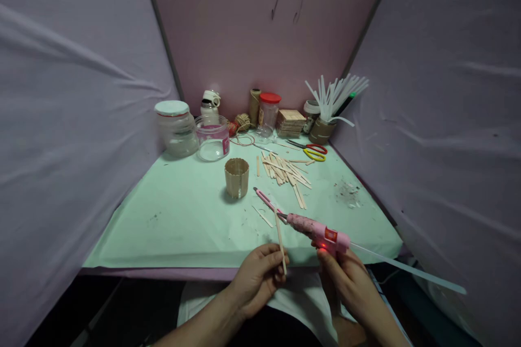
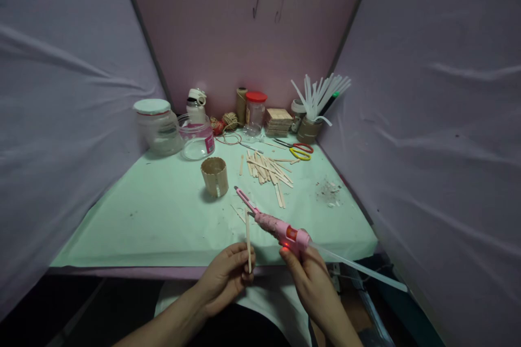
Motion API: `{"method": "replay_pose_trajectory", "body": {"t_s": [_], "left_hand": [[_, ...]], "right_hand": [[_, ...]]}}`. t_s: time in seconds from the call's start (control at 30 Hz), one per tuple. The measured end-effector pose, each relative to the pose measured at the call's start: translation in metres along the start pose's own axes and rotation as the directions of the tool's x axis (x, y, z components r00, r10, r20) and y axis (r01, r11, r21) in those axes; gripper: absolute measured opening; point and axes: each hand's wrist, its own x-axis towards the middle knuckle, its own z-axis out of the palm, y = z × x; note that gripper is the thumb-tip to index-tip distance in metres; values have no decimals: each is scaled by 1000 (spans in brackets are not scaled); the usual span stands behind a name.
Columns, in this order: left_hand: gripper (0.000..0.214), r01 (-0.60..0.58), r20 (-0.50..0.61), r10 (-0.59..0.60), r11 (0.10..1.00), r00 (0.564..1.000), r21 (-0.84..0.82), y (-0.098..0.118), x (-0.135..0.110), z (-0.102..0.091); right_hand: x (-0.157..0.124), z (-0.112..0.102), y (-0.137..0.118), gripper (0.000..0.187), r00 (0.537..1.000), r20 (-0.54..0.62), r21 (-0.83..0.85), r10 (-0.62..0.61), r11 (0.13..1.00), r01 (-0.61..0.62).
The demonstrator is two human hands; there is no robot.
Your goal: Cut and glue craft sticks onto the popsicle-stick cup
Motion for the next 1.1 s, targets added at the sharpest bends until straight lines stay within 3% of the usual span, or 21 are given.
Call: {"method": "replay_pose_trajectory", "body": {"t_s": [0.57,1.1], "left_hand": [[27,-29,-1,29,999,1000,-21,3,0,0],[31,-58,-35,58,998,998,-3,10,-1,0]], "right_hand": [[-7,-4,-2,51,999,13,-51,51,997,-50],[-12,-4,-2,42,999,29,-82,-17,996,20]]}}
